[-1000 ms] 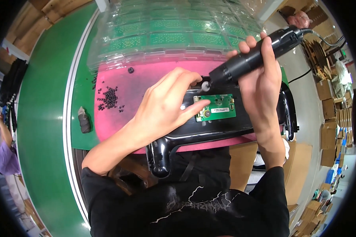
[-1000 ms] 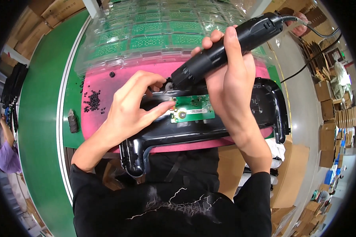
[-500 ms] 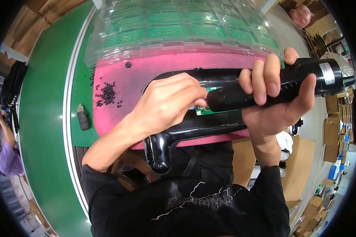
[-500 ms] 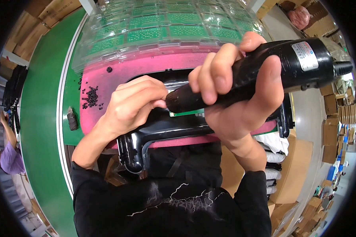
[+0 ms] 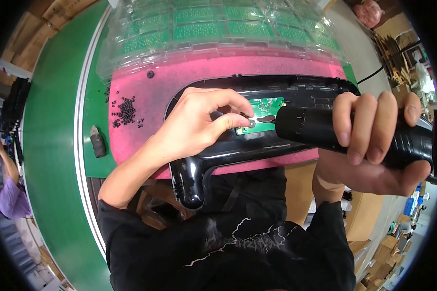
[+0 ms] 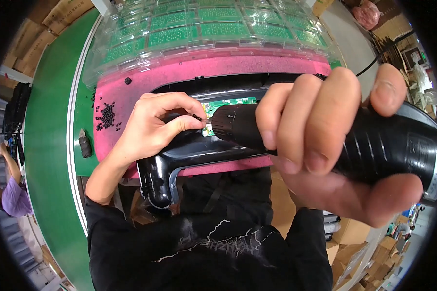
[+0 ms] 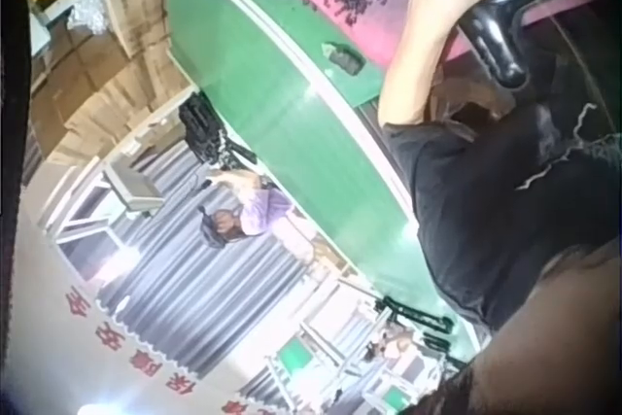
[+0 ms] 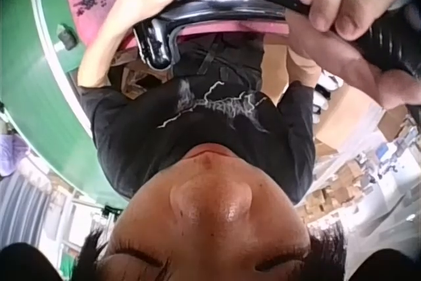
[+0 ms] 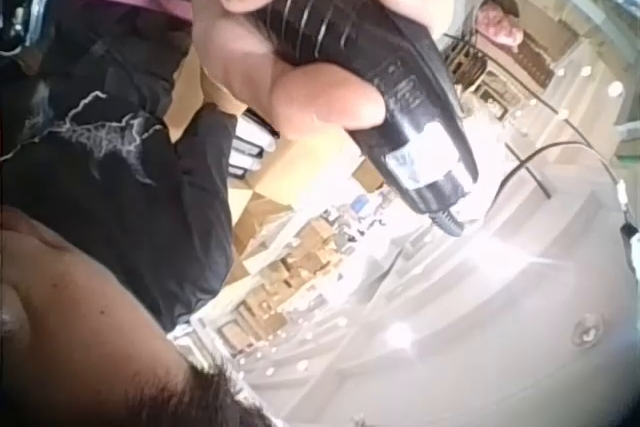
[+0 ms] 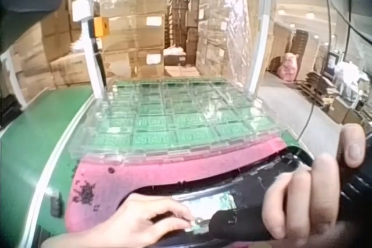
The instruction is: Assembling electronic circuit boards into plastic housings using an electric screwdriver and organizing them into boxes.
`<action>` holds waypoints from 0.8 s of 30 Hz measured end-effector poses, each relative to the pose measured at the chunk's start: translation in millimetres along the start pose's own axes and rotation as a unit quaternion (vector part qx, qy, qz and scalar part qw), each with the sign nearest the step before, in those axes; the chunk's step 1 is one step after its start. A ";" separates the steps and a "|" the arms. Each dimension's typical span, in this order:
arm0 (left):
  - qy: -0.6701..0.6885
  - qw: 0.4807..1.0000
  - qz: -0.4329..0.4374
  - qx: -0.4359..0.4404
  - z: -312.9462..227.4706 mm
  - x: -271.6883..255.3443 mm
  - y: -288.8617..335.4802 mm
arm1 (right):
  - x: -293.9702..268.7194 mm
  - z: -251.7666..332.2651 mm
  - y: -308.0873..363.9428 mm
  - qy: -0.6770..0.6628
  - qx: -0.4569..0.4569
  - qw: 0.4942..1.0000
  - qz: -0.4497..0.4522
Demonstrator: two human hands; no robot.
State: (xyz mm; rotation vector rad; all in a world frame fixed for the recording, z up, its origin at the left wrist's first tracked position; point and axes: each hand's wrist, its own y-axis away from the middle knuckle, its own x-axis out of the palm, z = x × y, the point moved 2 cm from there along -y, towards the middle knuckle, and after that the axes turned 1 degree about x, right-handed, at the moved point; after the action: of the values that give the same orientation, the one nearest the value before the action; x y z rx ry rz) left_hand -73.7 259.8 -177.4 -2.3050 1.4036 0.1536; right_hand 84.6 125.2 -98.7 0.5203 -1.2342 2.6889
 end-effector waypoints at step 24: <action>-0.153 0.985 -0.050 0.068 1.3 -0.5 3.8 | -20.7 -12.1 -4.2 0.074 0.034 0.990 0.112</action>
State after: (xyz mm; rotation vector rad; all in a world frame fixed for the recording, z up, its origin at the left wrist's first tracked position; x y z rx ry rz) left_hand -77.0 259.3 -179.5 -2.1267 1.1078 0.3538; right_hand 101.9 137.5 -110.6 0.1932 -1.2297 2.9014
